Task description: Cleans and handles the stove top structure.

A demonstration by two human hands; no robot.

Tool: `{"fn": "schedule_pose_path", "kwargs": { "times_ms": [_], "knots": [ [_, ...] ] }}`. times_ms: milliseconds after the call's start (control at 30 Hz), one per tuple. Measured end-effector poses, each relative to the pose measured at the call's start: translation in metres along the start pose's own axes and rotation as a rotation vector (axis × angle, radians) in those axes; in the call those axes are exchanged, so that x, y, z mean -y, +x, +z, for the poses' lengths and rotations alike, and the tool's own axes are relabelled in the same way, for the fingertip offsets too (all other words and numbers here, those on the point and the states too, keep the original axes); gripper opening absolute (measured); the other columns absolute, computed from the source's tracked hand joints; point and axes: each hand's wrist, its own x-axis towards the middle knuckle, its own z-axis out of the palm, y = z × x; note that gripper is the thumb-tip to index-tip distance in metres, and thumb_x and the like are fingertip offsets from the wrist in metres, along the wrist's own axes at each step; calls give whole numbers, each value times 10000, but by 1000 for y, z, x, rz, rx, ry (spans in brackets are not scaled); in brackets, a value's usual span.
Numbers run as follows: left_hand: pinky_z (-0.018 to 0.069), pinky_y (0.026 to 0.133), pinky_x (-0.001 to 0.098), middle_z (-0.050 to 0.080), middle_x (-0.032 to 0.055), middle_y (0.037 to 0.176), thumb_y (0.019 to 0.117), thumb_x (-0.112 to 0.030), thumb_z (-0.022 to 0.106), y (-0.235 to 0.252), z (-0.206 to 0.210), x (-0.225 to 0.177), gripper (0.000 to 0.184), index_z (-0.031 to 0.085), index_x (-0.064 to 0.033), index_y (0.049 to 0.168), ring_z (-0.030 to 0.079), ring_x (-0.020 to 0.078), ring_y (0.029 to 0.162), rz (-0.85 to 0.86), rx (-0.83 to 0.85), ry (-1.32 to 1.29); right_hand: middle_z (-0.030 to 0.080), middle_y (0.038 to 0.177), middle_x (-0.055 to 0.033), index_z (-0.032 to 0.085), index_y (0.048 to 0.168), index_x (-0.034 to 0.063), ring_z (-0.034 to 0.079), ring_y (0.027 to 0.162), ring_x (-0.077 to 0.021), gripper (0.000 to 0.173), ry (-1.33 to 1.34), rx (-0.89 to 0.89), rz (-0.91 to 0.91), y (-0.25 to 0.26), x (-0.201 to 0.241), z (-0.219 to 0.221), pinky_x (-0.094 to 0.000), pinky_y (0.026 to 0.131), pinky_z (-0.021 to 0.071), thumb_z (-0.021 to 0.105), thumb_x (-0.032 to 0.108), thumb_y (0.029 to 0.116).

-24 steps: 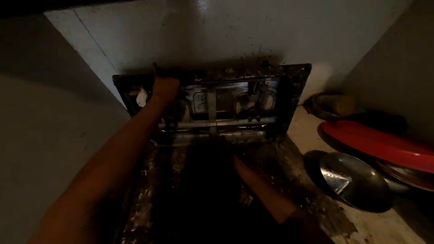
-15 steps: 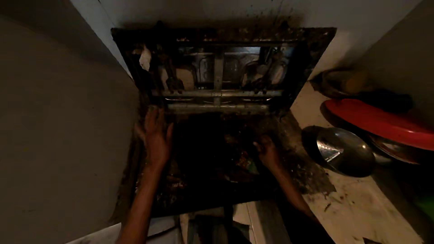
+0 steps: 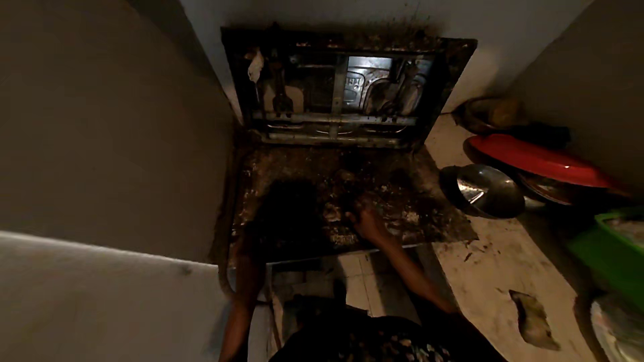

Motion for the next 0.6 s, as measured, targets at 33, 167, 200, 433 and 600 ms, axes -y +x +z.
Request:
{"fn": "schedule_pose_path", "kwargs": {
  "times_ms": [33,167,200,433,600],
  "knots": [
    [454,1099,522,611,185,1392,1042,-237,549,-3,-3,0,421,577,-43,1415,586,348,1290,3,-3,21,462,1541,-206,554,1463,120,444,1430,-362,532,-27,30,-51,0,12,12,-510,1183,380,588,406,1016],
    [390,1148,553,548,220,1456,1057,-246,531,-12,-7,-2,460,524,-18,1457,513,384,1361,-88,81,-10,348,1612,-246,435,1559,142,308,1505,-423,706,-147,133,-197,5,35,60,-588,1233,259,634,481,973],
    [382,1154,552,534,231,1466,1054,-248,545,-14,-11,-4,473,516,-8,1460,501,392,1371,-102,107,-13,335,1618,-250,414,1569,137,280,1514,-437,722,-200,139,-226,7,36,70,-618,1232,224,650,455,965],
    [424,1135,501,556,203,1446,1031,-240,592,-31,-8,12,461,542,-28,1438,524,358,1350,-67,136,-124,368,1625,-173,461,1544,131,264,1524,-416,678,-313,213,-214,12,23,97,-679,1222,161,705,276,928],
    [416,1133,535,599,205,1388,1032,-257,586,-41,8,35,390,621,-17,1338,539,375,1326,13,207,-133,345,1646,-137,430,1568,188,283,1535,-347,660,-198,29,-174,-5,8,84,-568,1257,222,660,313,963]
  ]
}}
